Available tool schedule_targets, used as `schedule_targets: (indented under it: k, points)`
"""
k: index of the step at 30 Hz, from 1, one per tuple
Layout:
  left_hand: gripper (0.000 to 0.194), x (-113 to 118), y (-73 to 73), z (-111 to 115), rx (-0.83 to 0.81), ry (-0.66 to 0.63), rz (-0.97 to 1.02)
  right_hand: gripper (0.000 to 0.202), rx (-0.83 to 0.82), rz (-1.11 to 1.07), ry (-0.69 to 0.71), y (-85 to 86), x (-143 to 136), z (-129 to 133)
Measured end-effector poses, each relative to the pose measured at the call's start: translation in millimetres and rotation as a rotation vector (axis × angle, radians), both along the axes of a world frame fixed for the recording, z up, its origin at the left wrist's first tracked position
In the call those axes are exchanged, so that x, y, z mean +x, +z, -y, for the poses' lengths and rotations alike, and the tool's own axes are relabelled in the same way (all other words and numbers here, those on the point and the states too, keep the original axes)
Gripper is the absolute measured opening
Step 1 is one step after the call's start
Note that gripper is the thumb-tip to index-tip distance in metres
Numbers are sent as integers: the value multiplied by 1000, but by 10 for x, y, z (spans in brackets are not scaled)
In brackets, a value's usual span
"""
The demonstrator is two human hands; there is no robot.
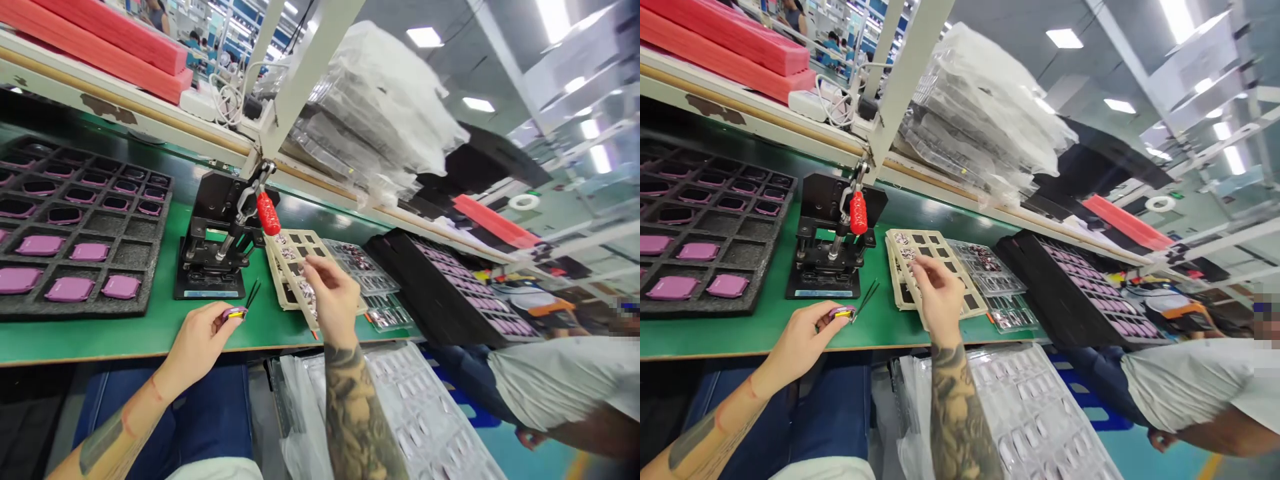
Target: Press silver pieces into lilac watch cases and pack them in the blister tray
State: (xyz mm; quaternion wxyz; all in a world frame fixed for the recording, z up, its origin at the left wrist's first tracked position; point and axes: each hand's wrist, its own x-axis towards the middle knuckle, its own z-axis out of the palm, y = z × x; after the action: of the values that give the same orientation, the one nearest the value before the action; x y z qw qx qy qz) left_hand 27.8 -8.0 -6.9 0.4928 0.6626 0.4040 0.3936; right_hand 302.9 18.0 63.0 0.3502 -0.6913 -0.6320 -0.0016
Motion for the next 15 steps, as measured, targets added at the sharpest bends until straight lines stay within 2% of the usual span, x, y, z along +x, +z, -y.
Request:
schedule_targets:
  k: [2,3,6,8,12,15]
  points:
    - [30,2,18,-8,-3,-14,17,30,142,-364,97,-182,-363,234]
    - [29,5,25,-14,-2,-11,19,23,158,-478,163,-277,-534,326]
    - [25,30,41,-14,37,28,-5,14,115,-599,334,-523,-890,487]
    - [24,63,42,-9,87,51,-24,15,97,-605,361,-649,-960,516]
    - [24,114,-6,-80,165,66,-70,26,100,-692,237,-839,-885,400]
    - [31,121,-58,-148,215,86,-142,38,71,-732,209,-914,-856,288]
